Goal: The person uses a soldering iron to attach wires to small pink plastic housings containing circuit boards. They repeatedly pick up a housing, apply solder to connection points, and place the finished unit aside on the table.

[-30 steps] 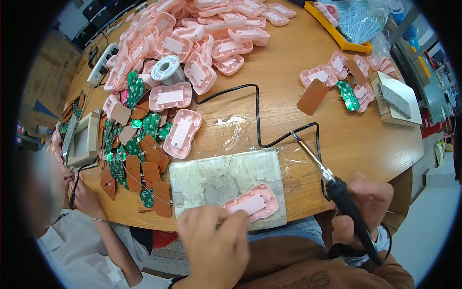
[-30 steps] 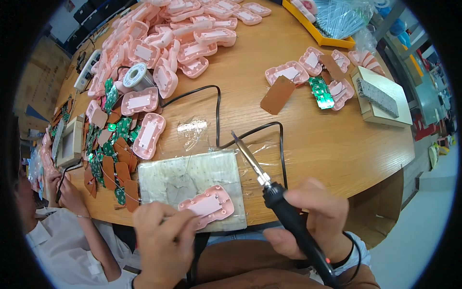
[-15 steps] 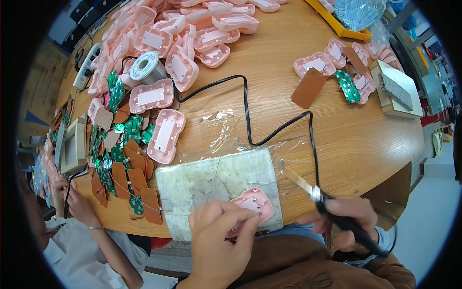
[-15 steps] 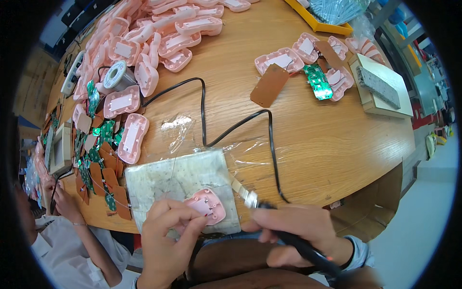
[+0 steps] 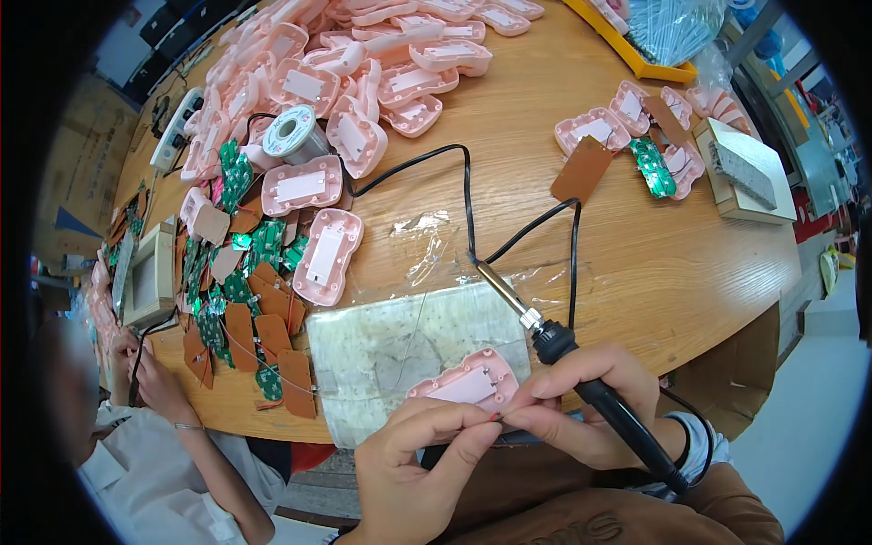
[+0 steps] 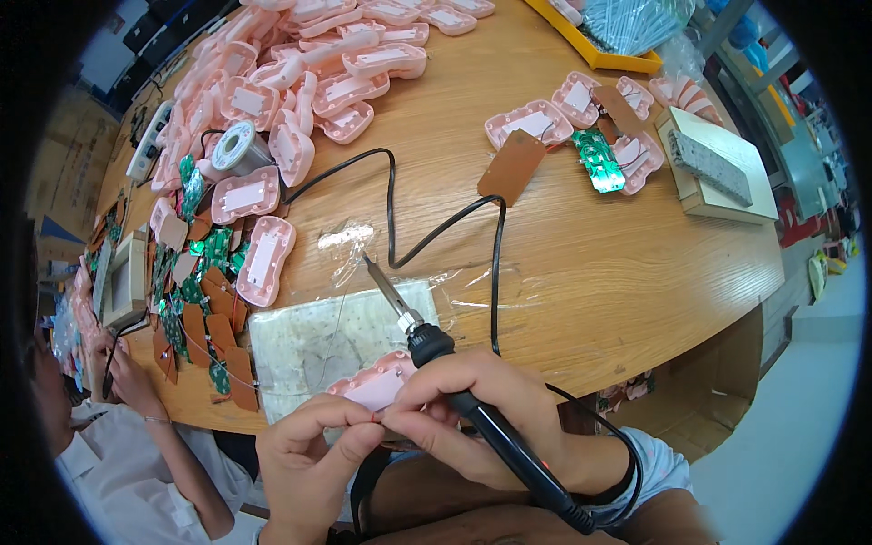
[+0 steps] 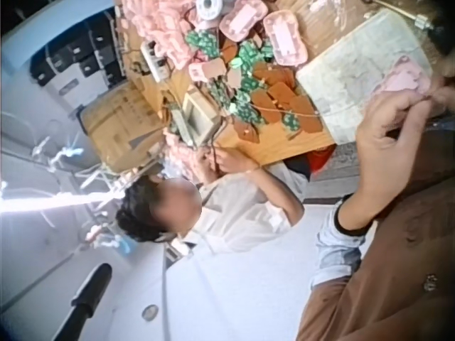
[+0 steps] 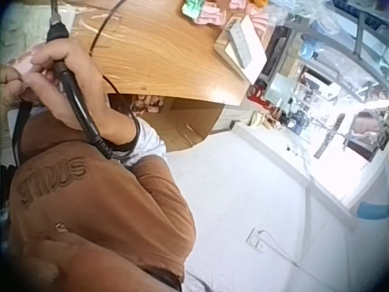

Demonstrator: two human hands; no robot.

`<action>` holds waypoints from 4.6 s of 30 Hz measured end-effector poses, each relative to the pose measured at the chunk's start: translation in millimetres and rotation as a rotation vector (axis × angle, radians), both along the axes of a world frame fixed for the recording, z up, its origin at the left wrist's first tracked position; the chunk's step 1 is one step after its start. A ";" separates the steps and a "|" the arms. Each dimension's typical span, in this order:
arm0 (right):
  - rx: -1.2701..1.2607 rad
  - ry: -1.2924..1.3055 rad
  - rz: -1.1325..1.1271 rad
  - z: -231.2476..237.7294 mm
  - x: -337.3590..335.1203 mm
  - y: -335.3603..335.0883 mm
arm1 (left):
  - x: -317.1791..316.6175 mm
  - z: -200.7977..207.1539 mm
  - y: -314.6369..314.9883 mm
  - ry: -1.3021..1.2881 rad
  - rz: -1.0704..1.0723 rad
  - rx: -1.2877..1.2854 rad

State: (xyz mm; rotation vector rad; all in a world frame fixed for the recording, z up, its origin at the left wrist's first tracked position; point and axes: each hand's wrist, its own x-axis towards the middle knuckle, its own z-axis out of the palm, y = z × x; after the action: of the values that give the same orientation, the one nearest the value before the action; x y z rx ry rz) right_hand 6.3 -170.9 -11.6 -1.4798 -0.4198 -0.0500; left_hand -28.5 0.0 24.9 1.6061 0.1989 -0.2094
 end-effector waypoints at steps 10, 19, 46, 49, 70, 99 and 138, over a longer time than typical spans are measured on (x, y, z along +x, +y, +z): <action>-0.277 -0.295 -0.172 7.4 -4.4 -53.3 | 14.2 35.3 22.1 -0.611 -0.113 1.109; -0.345 -0.187 -0.014 9.4 -15.2 -74.0 | 6.4 -42.0 -6.9 -0.375 -0.077 0.804; -0.414 -0.228 0.140 15.3 -0.9 -69.0 | 13.4 -35.9 -9.7 -0.404 -0.085 0.833; -0.421 -0.227 0.137 14.3 -0.9 -69.1 | 13.4 -35.1 -9.3 -0.400 -0.092 0.842; -0.355 -0.160 0.156 4.0 7.7 -61.9 | 23.3 -29.5 -17.3 -0.359 -0.143 0.996; -0.296 -0.209 0.029 2.0 7.6 -81.1 | 26.6 -21.7 -14.3 -0.268 -0.237 1.013; -0.167 -0.185 -0.131 -3.5 -11.6 -103.1 | 153.4 46.0 -47.9 -0.862 -0.457 0.996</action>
State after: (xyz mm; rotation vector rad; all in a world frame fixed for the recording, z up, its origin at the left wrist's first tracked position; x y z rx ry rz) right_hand -5.3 -273.9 -15.1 -1.6731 -0.4844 -0.2629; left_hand 124.9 -47.9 70.8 2.5539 -0.8666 0.3036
